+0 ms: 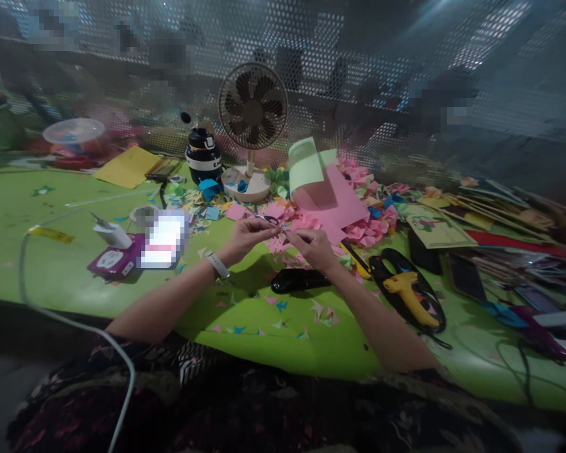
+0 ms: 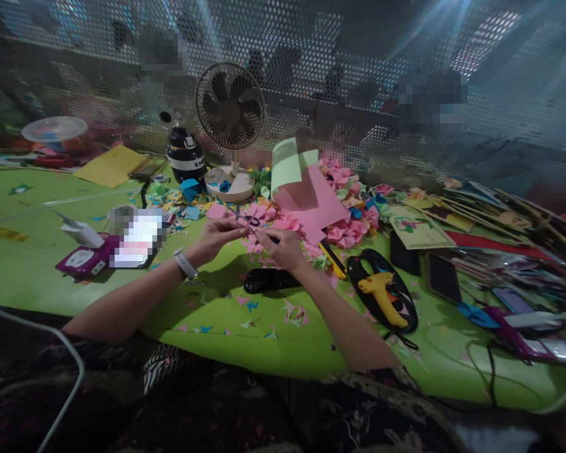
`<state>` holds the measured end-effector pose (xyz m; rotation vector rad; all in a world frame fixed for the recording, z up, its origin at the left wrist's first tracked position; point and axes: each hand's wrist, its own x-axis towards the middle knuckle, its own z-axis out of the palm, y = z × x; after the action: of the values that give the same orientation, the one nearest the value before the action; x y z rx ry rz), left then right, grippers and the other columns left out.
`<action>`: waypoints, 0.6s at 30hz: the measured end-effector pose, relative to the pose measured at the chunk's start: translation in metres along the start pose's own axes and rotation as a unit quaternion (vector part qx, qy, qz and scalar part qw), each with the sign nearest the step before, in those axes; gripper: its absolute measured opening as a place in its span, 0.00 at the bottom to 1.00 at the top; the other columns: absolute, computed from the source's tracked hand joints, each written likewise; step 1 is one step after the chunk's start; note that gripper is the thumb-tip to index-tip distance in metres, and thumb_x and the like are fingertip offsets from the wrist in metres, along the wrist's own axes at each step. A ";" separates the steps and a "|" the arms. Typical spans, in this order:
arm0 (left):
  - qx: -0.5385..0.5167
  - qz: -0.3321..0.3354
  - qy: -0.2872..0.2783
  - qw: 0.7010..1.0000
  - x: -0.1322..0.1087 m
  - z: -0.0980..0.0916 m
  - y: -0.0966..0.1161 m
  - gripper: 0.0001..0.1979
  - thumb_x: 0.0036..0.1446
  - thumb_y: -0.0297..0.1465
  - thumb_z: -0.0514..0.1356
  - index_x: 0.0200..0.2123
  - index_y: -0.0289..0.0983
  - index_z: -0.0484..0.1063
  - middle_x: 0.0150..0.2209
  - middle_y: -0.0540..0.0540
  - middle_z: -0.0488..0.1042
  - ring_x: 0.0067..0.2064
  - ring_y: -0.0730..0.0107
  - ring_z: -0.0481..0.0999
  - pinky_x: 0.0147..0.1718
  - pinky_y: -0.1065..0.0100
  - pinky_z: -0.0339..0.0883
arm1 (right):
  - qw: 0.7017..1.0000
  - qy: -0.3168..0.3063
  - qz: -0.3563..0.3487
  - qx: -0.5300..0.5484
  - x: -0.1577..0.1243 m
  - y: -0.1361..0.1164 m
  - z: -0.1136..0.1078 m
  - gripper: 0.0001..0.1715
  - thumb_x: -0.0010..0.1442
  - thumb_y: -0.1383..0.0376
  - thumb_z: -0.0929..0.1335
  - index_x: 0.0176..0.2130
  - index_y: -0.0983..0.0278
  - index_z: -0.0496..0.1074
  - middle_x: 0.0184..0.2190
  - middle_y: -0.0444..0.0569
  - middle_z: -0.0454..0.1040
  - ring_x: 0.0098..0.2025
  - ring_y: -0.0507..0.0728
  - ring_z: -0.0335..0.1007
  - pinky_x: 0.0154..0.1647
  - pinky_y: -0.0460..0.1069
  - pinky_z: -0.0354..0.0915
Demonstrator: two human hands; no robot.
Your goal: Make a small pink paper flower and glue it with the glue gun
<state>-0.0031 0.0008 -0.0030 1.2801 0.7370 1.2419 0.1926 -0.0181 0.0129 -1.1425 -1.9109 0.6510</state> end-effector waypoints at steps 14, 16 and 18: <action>-0.018 0.021 0.029 0.999 -0.004 0.005 0.001 0.17 0.40 0.43 0.75 0.24 0.36 0.79 0.28 0.48 0.79 0.31 0.72 0.74 0.36 0.67 0.68 | 0.999 -0.029 -0.005 0.019 -0.002 0.001 0.005 0.29 0.64 0.45 0.63 0.28 0.64 0.76 0.27 0.49 0.78 0.32 0.57 0.74 0.35 0.50 0.68; -0.030 0.034 0.045 0.998 -0.004 0.005 0.000 0.17 0.40 0.43 0.75 0.24 0.37 0.78 0.28 0.48 0.78 0.31 0.73 0.74 0.35 0.68 0.67 | 1.000 -0.022 -0.008 0.015 -0.003 -0.003 0.006 0.26 0.65 0.47 0.64 0.33 0.64 0.78 0.32 0.50 0.80 0.36 0.58 0.75 0.39 0.50 0.69; -0.041 0.047 0.062 0.996 -0.003 0.005 0.000 0.17 0.40 0.43 0.75 0.24 0.37 0.78 0.27 0.49 0.77 0.31 0.74 0.73 0.35 0.69 0.66 | 1.000 0.000 -0.026 0.013 -0.005 -0.006 0.007 0.21 0.64 0.50 0.66 0.42 0.64 0.79 0.40 0.52 0.81 0.40 0.58 0.76 0.44 0.51 0.70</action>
<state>0.0014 -0.0032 -0.0026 1.1906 0.7118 1.4241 0.1846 -0.0252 0.0118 -1.0735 -1.9210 0.6461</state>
